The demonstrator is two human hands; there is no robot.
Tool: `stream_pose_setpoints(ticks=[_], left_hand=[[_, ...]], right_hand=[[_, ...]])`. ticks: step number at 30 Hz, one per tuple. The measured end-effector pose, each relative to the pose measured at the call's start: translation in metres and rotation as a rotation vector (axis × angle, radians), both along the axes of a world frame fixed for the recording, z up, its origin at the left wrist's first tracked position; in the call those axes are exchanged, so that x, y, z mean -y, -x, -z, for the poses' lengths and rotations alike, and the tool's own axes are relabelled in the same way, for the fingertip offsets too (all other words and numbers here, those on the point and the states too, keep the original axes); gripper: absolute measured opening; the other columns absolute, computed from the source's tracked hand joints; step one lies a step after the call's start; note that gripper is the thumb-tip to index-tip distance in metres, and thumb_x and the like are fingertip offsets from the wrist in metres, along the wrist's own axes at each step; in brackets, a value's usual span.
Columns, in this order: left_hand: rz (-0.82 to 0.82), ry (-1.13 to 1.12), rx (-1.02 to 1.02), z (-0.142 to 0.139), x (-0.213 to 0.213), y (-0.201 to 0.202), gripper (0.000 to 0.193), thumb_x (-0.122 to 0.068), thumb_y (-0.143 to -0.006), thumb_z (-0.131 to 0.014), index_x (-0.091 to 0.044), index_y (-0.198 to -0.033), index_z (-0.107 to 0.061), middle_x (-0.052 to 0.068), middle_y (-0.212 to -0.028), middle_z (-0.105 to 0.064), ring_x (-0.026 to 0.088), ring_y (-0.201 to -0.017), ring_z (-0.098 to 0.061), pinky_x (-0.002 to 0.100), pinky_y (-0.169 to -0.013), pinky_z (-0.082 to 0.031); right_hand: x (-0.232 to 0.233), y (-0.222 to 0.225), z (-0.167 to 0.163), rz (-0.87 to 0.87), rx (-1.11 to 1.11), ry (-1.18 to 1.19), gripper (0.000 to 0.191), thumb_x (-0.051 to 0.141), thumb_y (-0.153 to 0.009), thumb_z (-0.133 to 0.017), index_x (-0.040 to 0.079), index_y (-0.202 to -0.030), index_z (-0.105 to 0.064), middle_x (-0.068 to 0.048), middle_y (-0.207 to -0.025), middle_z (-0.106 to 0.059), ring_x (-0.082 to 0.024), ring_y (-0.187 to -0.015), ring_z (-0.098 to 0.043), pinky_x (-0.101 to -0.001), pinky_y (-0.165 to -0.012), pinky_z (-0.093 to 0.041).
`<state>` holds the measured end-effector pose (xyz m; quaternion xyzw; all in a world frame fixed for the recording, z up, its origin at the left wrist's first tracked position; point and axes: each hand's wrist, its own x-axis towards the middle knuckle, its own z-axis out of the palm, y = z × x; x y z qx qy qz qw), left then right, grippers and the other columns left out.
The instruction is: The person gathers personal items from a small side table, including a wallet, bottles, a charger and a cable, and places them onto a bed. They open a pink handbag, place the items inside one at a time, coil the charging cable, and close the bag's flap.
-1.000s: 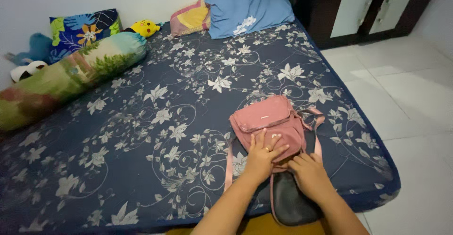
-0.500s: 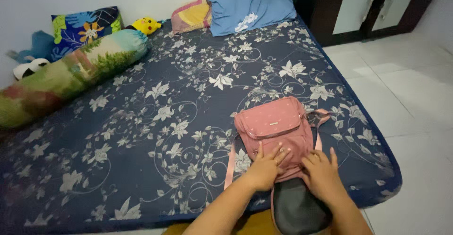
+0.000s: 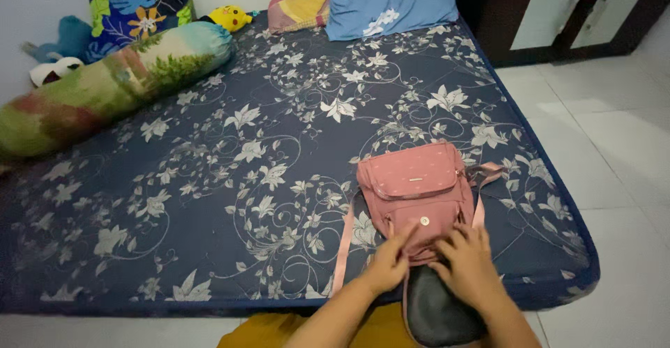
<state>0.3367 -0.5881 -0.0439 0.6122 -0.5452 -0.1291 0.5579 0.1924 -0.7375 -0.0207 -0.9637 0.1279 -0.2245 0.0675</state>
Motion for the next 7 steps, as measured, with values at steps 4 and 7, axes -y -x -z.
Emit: stream_pose_setpoints(ticks=[4, 7], left_hand=[[-0.276, 0.077, 0.004, 0.003, -0.003, -0.002, 0.059, -0.005, -0.094, -0.064, -0.011, -0.151, -0.05, 0.021, -0.158, -0.05, 0.04, -0.15, -0.046, 0.046, -0.123, -0.038], [-0.415, -0.027, 0.12, -0.002, -0.004, -0.005, 0.066, -0.009, -0.085, -0.074, -0.014, -0.147, -0.053, 0.023, -0.163, -0.035, 0.046, -0.151, -0.033, 0.048, -0.117, -0.038]], right_hand=[[-0.018, -0.003, 0.012, -0.022, 0.049, -0.049, 0.028, 0.027, -0.069, -0.08, 0.015, -0.093, -0.072, -0.008, -0.104, -0.065, -0.031, -0.111, -0.057, -0.0571, -0.108, -0.035], [-0.018, -0.003, 0.026, -0.131, 0.091, -0.134, 0.024, 0.023, -0.075, -0.077, 0.014, -0.097, -0.071, -0.006, -0.101, -0.066, -0.029, -0.108, -0.059, -0.0509, -0.106, -0.039]])
